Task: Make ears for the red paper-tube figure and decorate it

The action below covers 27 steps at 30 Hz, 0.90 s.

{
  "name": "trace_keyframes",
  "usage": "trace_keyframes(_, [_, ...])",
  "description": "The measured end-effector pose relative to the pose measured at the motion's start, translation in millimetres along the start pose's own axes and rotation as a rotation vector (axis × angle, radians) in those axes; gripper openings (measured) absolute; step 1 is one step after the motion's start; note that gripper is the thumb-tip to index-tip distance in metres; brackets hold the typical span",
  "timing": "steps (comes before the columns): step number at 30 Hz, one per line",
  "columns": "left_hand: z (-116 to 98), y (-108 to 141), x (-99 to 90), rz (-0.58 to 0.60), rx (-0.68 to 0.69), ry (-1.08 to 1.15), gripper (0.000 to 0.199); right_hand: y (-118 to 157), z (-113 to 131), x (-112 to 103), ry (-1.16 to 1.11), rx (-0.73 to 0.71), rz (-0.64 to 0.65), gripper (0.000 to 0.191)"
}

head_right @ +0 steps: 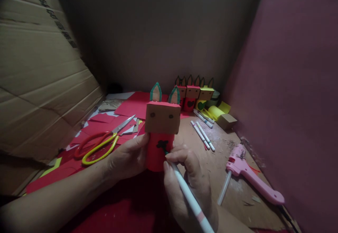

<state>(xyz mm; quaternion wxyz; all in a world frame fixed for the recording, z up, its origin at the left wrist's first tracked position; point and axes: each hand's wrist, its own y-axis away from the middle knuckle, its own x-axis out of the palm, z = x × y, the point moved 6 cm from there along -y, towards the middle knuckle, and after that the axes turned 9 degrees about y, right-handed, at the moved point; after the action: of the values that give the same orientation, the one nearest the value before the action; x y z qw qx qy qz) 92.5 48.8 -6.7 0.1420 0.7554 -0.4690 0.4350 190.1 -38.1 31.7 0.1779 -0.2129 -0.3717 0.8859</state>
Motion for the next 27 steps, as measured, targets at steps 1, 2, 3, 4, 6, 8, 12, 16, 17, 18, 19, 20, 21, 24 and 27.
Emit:
trace_keyframes(1, [0.0, -0.1, 0.0, -0.001, 0.0, 0.0, 0.035, 0.2, -0.6, -0.3, -0.01, 0.003, -0.002, 0.022])
trace_keyframes(2, [-0.1, -0.2, -0.1, -0.005, -0.001, 0.0, 0.035, 0.3, -1.2, -0.3, -0.017, 0.006, -0.001, 0.022])
trace_keyframes(3, [-0.2, -0.2, -0.4, -0.015, -0.001, 0.0, 0.035, 0.3, -1.5, -0.4, -0.02, 0.006, -0.002, 0.022])
trace_keyframes(4, [-0.4, -0.1, -0.8, -0.027, 0.001, 0.001, 0.034, 0.2, -1.8, -0.5, -0.019, 0.008, -0.003, 0.022])
trace_keyframes(6, [-0.8, 0.1, -1.4, -0.052, 0.006, 0.001, 0.033, 0.0, -2.1, -0.6, -0.009, 0.014, -0.013, 0.022])
trace_keyframes(8, [-0.4, 0.3, -0.8, -0.051, 0.005, 0.007, 0.033, -0.2, -2.5, 0.2, -0.012, 0.019, -0.016, 0.023])
trace_keyframes(12, [0.9, 0.5, 0.6, -0.01, -0.005, 0.015, 0.035, 0.2, -3.8, 3.3, -0.057, 0.023, -0.001, 0.024])
trace_keyframes(16, [1.3, 0.9, 0.0, 0.013, -0.007, 0.024, 0.036, 0.6, -2.2, 3.1, -0.048, 0.0, -0.012, 0.025])
trace_keyframes(17, [1.3, 0.9, 0.1, 0.017, -0.005, 0.026, 0.036, 0.5, -2.2, 2.6, -0.037, 0.002, -0.019, 0.026])
trace_keyframes(18, [1.2, 0.9, 0.3, 0.017, -0.002, 0.026, 0.036, 0.3, -2.2, 2.3, -0.028, 0.002, -0.023, 0.026])
trace_keyframes(19, [0.8, 0.8, 0.4, 0.014, 0.006, 0.026, 0.036, -0.1, -2.4, 2.3, -0.022, 0.001, -0.024, 0.025])
trace_keyframes(20, [0.3, 0.6, 0.4, 0.008, 0.016, 0.025, 0.035, -0.4, -2.5, 2.7, -0.02, -0.003, -0.02, 0.025])
trace_keyframes(21, [-0.1, 0.5, 0.5, 0.002, 0.022, 0.023, 0.034, -0.8, -2.7, 3.1, -0.018, -0.009, -0.018, 0.025])
trace_keyframes(24, [0.0, 0.1, 0.8, -0.001, 0.02, 0.013, 0.035, -1.4, -3.4, 3.7, -0.014, -0.025, -0.017, 0.025])
trace_keyframes(27, [1.1, 0.8, 1.7, 0.023, 0.0, 0.003, 0.038, -0.7, -3.7, 2.8, -0.012, -0.02, -0.024, 0.025])
